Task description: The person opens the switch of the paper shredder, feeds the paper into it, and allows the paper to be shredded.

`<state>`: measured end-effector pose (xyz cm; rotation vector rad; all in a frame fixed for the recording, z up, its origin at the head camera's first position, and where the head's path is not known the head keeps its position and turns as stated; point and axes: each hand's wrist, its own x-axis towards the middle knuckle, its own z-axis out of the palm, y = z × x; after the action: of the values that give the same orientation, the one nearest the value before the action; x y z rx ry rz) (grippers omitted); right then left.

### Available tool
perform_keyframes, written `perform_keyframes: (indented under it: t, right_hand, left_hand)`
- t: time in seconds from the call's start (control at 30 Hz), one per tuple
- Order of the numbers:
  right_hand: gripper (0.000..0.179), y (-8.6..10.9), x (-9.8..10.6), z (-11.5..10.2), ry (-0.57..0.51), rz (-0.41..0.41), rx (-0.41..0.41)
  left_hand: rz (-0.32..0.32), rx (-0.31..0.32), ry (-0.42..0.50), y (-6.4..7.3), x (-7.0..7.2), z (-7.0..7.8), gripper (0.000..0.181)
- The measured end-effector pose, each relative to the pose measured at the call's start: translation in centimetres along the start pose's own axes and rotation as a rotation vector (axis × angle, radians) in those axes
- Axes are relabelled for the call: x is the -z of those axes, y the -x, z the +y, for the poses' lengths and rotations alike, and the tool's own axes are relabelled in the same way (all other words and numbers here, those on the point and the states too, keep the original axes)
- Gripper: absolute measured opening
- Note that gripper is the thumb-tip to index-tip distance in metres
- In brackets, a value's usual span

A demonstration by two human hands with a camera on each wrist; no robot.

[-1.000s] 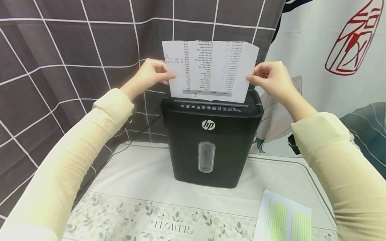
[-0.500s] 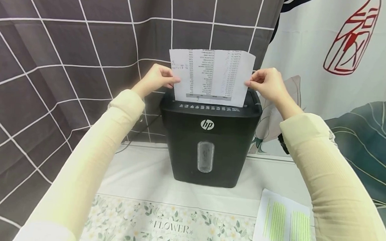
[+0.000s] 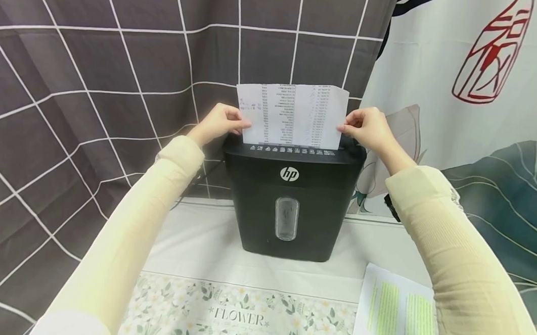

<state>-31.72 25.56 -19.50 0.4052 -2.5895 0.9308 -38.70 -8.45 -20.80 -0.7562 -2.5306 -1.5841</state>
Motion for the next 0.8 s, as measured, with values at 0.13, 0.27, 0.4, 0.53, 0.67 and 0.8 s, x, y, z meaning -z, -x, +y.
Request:
perform_keyframes:
  t: [0.13, 0.27, 0.4, 0.53, 0.67, 0.8]
  right_hand:
    - [0.021, 0.1, -0.4, 0.3, -0.001, -0.009, 0.01]
    - [0.02, 0.1, -0.7, 0.4, -0.008, 0.005, 0.024]
    - [0.022, 0.3, -1.0, 0.5, -0.013, 0.015, 0.008]
    - [0.023, 0.6, -1.5, 0.9, -0.01, 0.007, -0.018]
    - [0.021, 0.9, -2.1, 1.2, -0.042, 0.008, -0.018]
    - [0.021, 0.9, -2.3, 1.1, -0.123, 0.03, -0.008]
  left_hand:
    - [-0.01, -0.001, -0.034, 0.2, -0.1, -0.3, 0.014]
    - [-0.01, 0.002, -0.059, 0.3, -0.3, -0.6, 0.016]
    - [0.005, 0.003, -0.074, 0.3, -0.5, -0.7, 0.016]
    - [0.008, 0.006, -0.104, 0.4, -0.6, -0.9, 0.016]
    - [0.01, 0.009, -0.109, 0.6, -0.8, -1.1, 0.017]
    - [0.014, -0.006, -0.1, 0.5, -0.9, -1.2, 0.02]
